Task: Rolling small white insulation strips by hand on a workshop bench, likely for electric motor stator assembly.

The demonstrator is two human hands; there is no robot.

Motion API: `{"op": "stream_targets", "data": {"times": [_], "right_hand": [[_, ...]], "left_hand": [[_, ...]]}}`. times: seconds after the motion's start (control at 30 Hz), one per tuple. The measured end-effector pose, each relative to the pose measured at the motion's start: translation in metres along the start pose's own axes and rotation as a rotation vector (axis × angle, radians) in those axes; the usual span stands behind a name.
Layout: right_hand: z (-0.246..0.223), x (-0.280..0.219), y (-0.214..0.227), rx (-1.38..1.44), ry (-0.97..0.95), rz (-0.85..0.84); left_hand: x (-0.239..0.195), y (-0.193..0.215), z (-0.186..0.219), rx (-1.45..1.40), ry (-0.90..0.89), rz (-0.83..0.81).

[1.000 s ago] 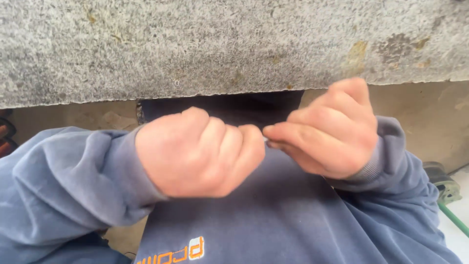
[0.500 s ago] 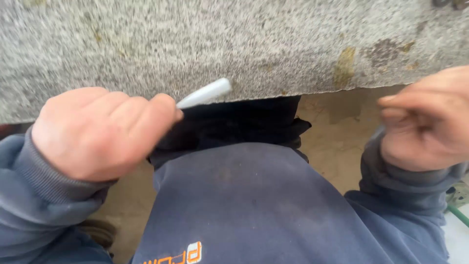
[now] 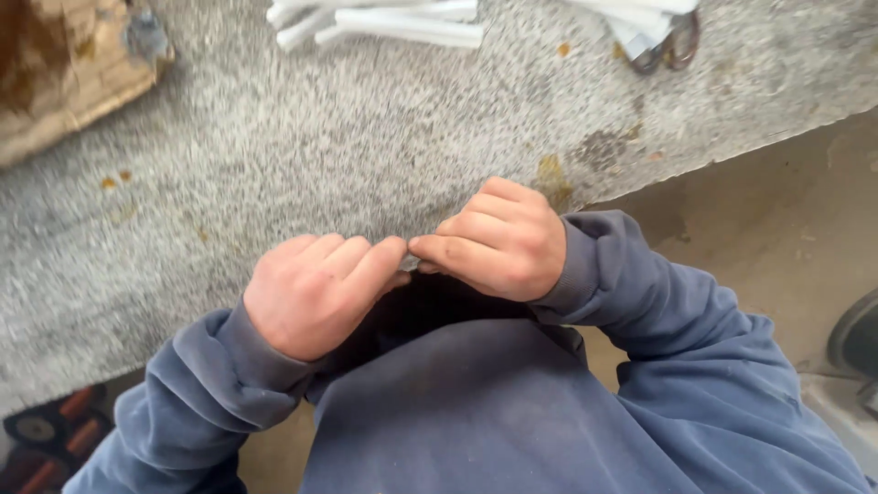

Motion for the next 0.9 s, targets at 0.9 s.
{"op": "stream_targets", "data": {"times": [0.9], "right_hand": [[0.031, 0.014, 0.036, -0.376, -0.052, -0.205]], "left_hand": [[0.031, -0.020, -0.071, 0.331, -0.311, 0.016]]}}
Point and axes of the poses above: each hand's wrist, its own x-axis towards the middle knuckle, its own y-axis out of the back of the hand, z = x × y, the point moved 1 cm from there along x, towards the middle knuckle, and after that the axes turned 15 degrees about -y, right-handed, at the moved point
